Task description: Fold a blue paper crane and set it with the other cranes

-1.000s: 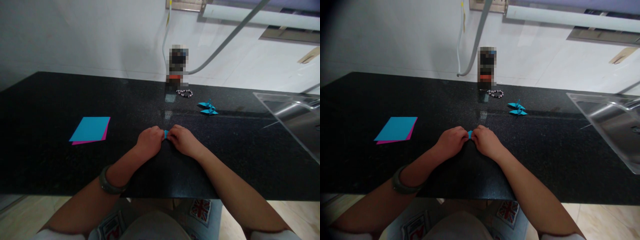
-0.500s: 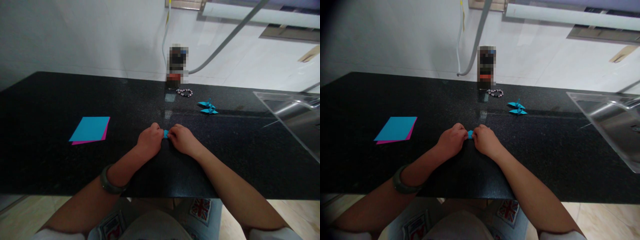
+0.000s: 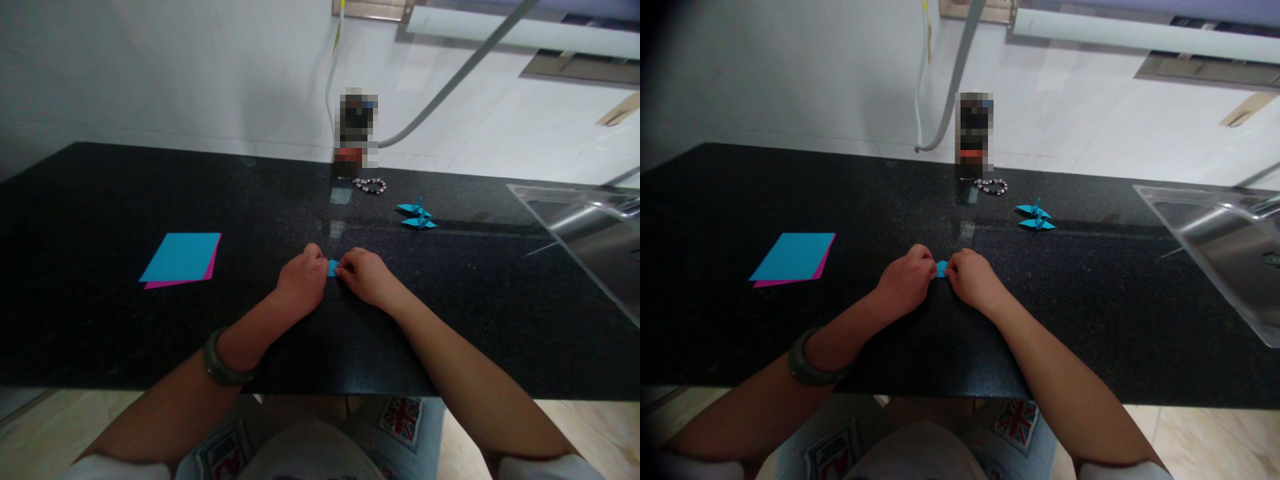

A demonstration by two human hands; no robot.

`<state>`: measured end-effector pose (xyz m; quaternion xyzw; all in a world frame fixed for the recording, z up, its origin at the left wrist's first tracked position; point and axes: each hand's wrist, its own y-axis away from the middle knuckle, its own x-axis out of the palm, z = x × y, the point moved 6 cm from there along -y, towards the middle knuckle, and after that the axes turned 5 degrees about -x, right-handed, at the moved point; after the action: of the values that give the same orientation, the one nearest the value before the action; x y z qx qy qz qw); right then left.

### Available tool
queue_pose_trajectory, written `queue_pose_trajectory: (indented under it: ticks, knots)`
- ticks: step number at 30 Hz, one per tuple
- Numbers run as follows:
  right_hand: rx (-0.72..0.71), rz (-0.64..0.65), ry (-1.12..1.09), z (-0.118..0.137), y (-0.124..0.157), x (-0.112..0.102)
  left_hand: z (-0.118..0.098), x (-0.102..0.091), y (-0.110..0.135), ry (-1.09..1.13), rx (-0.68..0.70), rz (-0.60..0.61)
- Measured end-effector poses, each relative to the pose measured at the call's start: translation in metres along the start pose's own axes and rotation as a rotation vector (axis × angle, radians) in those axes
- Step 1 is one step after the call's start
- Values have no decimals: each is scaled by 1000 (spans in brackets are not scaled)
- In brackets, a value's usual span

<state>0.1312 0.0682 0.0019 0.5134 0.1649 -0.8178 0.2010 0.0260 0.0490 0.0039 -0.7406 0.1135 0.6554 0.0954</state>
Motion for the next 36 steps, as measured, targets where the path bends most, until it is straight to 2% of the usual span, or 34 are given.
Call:
queue_pose_trajectory:
  ticks: [9, 21, 24, 29, 36]
  knots:
    - [23, 35, 37, -1, -2, 5, -1, 1, -1, -24, -6, -8]
    - [5, 5, 58, 0, 0, 2, 1, -3, 0, 0, 14, 14]
    - [-1, 13, 59, -1, -1, 4, 2, -7, 3, 47, 68, 21]
    - [-16, 35, 57, -2, -4, 6, -17, -14, 22, -27, 331, 92]
    - [-3, 52, 68, 0, -4, 3, -32, -8, 33, -220, 297, 36]
